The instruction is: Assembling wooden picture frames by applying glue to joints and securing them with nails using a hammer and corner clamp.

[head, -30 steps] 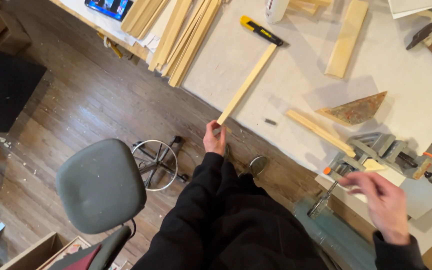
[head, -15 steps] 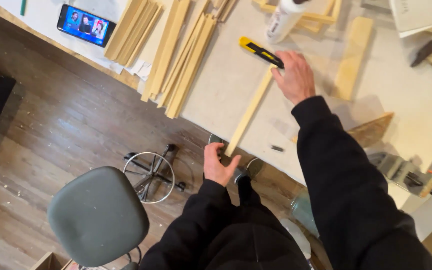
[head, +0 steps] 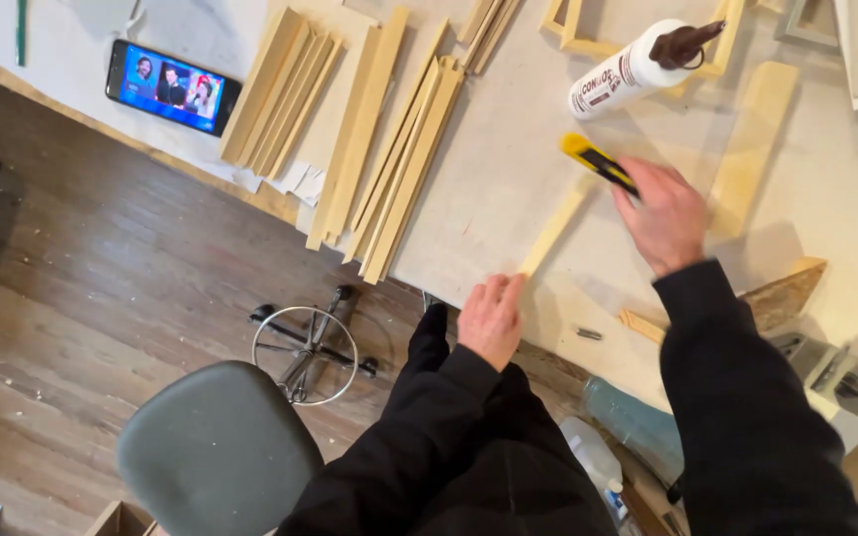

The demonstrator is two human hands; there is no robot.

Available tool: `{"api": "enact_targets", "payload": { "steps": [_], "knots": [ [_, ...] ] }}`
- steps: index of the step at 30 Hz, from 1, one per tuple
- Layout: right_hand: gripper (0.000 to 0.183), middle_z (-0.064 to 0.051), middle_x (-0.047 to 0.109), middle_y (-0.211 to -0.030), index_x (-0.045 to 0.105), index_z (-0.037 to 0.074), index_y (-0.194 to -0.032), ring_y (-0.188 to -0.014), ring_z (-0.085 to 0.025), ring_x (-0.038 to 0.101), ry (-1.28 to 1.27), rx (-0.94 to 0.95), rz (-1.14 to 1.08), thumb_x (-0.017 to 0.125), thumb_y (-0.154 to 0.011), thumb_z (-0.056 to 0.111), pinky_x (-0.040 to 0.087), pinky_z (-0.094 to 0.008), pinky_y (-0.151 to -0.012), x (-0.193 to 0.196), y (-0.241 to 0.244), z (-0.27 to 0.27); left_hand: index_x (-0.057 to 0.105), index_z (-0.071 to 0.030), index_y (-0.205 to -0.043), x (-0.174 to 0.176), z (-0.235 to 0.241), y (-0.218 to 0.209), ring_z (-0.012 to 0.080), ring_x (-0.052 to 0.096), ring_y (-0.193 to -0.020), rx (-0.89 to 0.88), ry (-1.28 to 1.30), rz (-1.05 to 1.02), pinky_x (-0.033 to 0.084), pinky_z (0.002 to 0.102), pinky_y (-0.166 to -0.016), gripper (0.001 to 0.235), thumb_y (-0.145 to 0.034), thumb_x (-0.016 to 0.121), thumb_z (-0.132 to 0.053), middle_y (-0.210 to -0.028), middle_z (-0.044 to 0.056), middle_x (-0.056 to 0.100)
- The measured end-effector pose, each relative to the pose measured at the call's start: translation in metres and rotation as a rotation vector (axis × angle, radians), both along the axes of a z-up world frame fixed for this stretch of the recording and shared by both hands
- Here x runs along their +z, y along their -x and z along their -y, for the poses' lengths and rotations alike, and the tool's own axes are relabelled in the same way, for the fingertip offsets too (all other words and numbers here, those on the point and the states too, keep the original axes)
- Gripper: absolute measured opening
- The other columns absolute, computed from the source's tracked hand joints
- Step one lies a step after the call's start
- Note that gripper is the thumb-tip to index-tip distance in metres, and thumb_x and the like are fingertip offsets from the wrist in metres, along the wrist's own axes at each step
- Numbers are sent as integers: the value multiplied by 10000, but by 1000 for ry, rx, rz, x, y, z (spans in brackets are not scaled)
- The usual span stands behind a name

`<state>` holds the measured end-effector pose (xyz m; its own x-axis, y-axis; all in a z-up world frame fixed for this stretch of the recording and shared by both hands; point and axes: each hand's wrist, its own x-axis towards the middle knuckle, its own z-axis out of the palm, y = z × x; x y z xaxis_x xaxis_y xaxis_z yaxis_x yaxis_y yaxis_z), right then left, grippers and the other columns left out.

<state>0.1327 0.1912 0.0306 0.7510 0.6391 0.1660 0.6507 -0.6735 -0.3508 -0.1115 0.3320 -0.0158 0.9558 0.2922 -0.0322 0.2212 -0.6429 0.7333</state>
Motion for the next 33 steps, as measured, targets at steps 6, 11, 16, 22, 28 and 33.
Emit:
{"api": "enact_targets", "payload": {
  "steps": [6,11,16,22,28,33],
  "knots": [
    [369,-121,762,-1009,732,43,-1203,-892,-254,749,-59,-353,-183,846,-878,175,594,-381,-837,-46,14,47,584,-91,-1372,-19,-45,-15,286,600,-960,60,-64,-81,537,391,-792,603,-789,693,15,-1201,122,585],
    [354,-112,756,-989,733,37,-1153,-872,-263,743,-90,-427,-157,870,-854,169,582,-402,-802,-60,13,33,595,-102,-1382,-48,-47,-29,268,610,-984,69,-91,-67,549,372,-823,556,-845,709,-18,-1231,104,593],
    [406,-170,705,-1114,699,23,-1207,-881,-263,728,-234,-514,-281,852,-860,167,602,-361,-753,-23,34,21,605,-125,-1422,-50,-46,-32,236,617,-1053,24,-94,-136,563,353,-887,493,-944,711,-73,-1279,94,601],
    [343,-75,692,-1321,595,1,-1401,-1221,-143,645,-854,-450,-930,530,-1091,132,534,-314,-1042,21,163,7,424,-37,-1511,37,3,-51,309,454,-1386,140,382,89,389,482,-1157,654,-1013,568,-437,-1505,177,469],
    [829,-263,429,-1617,266,-84,-1593,-1541,-373,422,-704,-156,-1012,495,-1049,499,300,-441,-1260,93,235,26,311,-32,-1606,74,43,-59,354,330,-1558,350,1196,135,250,505,-1264,831,-1048,255,-645,-1647,212,382],
    [887,-297,263,-1712,159,-84,-1641,-1612,-433,259,-661,-131,-768,459,-1027,481,177,-462,-1318,105,248,64,230,-52,-1644,71,94,-36,335,202,-1616,214,1388,31,130,513,-1304,850,-1050,184,-658,-1723,186,249]
  ]
}}
